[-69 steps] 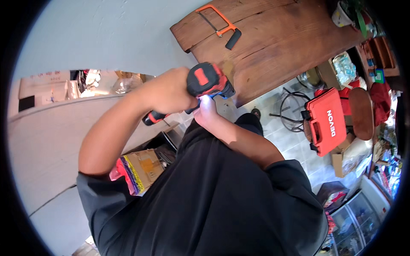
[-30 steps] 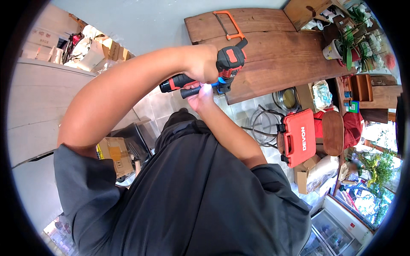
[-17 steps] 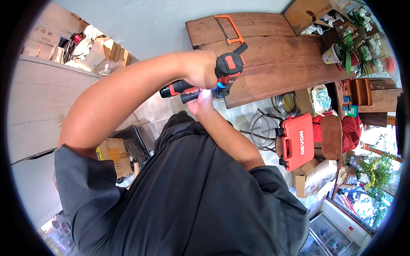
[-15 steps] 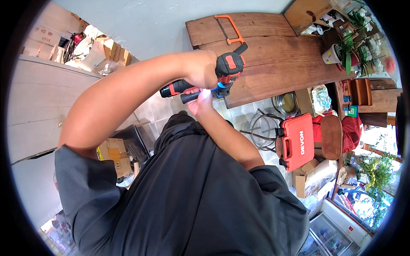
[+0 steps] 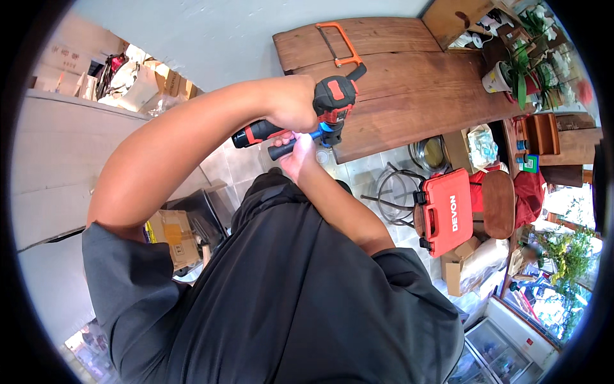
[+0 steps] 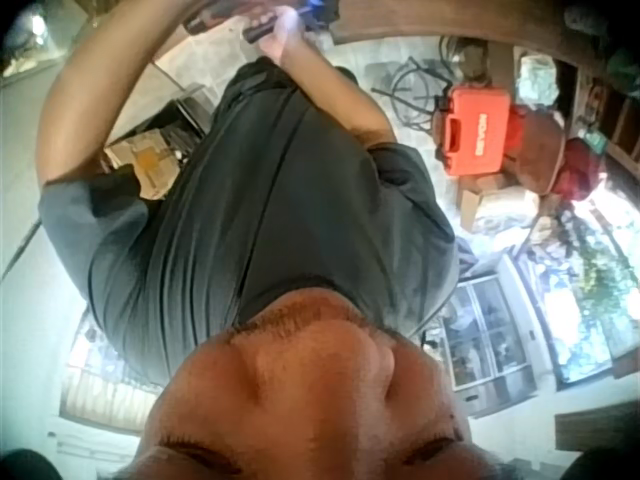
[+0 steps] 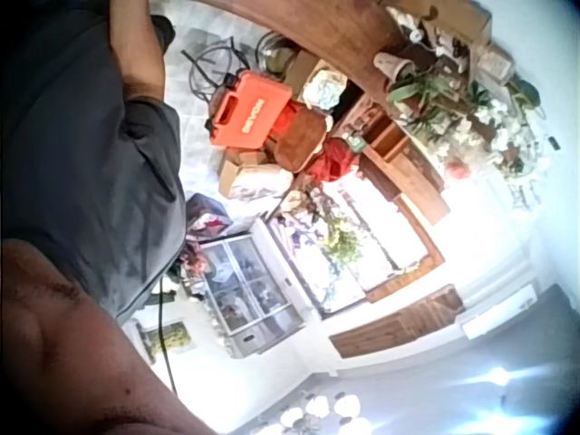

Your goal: The person uses a power saw to cut through a piece of wood on a workbench.

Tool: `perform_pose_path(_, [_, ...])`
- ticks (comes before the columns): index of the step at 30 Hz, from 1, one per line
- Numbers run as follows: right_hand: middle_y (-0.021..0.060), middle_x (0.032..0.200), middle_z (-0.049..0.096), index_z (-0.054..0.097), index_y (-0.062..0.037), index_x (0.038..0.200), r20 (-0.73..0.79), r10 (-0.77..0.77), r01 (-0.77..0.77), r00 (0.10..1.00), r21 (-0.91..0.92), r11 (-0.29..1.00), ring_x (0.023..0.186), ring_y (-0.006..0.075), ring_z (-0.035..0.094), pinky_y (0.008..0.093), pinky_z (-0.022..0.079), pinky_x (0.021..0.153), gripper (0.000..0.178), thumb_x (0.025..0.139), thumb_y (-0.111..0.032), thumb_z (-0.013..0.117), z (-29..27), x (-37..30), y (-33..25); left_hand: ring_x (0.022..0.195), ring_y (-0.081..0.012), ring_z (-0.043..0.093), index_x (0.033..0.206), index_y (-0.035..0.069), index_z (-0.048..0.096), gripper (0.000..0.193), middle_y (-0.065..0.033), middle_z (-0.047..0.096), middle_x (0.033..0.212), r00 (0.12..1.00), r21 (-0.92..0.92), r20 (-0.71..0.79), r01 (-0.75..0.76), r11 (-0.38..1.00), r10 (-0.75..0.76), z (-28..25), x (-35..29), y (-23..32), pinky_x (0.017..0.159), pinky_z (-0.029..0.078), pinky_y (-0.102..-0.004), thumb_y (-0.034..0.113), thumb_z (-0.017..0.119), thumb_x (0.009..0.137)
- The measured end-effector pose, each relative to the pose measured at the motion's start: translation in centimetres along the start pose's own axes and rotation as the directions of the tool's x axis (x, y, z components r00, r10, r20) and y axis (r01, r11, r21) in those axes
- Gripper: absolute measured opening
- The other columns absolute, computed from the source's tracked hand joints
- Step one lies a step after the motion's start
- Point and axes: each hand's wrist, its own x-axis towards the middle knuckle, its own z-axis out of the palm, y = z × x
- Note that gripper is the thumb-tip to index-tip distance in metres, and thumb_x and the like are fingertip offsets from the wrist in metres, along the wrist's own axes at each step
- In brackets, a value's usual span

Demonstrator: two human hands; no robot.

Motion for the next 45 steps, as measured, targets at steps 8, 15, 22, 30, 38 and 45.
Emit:
perform_pose_path(8, [0.0028,0.062,0.042,0.047,-0.0082,0.079,-0.029,-0.004,0.004,1.000,-0.004,1.000,0.059,0.0186,0.043,0.0342,0.042,0.063,0.017,0.095,-0.011,0.042,0.5,0.2,0.2,0.061,-0.0245,0.069,0.072,-0.009,0.066,0.014,-0.0181,0.069,0.067,0.999,-0.066,0.035,0.016,0.998,-0.014,-0.2,0.0,0.0,0.060,0.055,-0.0385,0.004,0.061,0.072])
perform_pose_path(15, [0.0019,0.062,0.041,0.044,-0.0105,0.077,-0.005,-0.011,0.011,1.000,0.011,1.000,0.056,0.0154,0.042,0.0334,0.041,0.059,0.017,0.093,-0.008,0.041,0.9,-0.5,-0.2,0.056,-0.0216,0.067,0.070,-0.008,0.065,0.012,-0.0160,0.069,0.066,1.000,-0.137,0.017,0.003,0.991,0.000,-0.3,-0.5,0.7,0.056,0.056,-0.0362,0.003,0.062,0.074])
perform_pose_path(22, [0.0017,0.063,0.042,0.042,-0.0112,0.075,-0.014,-0.018,0.017,1.000,-0.025,1.000,0.056,0.0145,0.042,0.0318,0.040,0.057,0.019,0.092,-0.005,0.039,1.4,-1.4,-0.4,0.057,-0.0213,0.068,0.071,-0.008,0.065,0.012,-0.0159,0.069,0.066,1.000,-0.146,0.021,0.019,0.989,-0.016,-0.3,-0.4,0.6,0.056,0.056,-0.0362,0.003,0.063,0.074])
perform_pose_path(30, [0.0025,0.065,0.042,0.041,-0.0103,0.075,-0.028,-0.036,0.036,0.999,0.000,0.999,0.056,0.0151,0.042,0.0322,0.042,0.057,0.018,0.091,-0.003,0.036,1.1,-0.9,-0.3,0.055,-0.0167,0.062,0.083,-0.002,0.063,0.012,-0.0097,0.065,0.067,0.998,-0.118,0.040,0.060,0.991,-0.056,-0.1,-0.1,0.8,0.051,0.050,-0.0327,-0.001,0.062,0.071])
perform_pose_path(38, [0.0035,0.065,0.042,0.041,-0.0095,0.076,0.001,-0.034,0.034,0.999,-0.025,0.999,0.055,0.0156,0.041,0.0335,0.042,0.057,0.016,0.089,-0.003,0.034,1.3,-0.9,-0.3,0.055,-0.0168,0.062,0.081,-0.002,0.064,0.011,-0.0095,0.066,0.067,0.998,-0.119,0.039,0.062,0.991,-0.058,-0.1,-0.4,1.1,0.052,0.050,-0.0327,-0.001,0.064,0.071])
perform_pose_path(45, [0.0041,0.064,0.042,0.042,-0.0102,0.076,-0.010,-0.032,0.032,0.999,-0.019,0.999,0.056,0.0162,0.043,0.0348,0.044,0.060,0.016,0.091,-0.007,0.037,0.5,0.0,-0.2,0.055,-0.0171,0.062,0.073,-0.002,0.066,0.005,-0.0103,0.065,0.063,0.996,-0.040,0.048,0.076,0.996,-0.075,-0.7,-1.3,2.5,0.052,0.049,-0.0328,0.000,0.065,0.068])
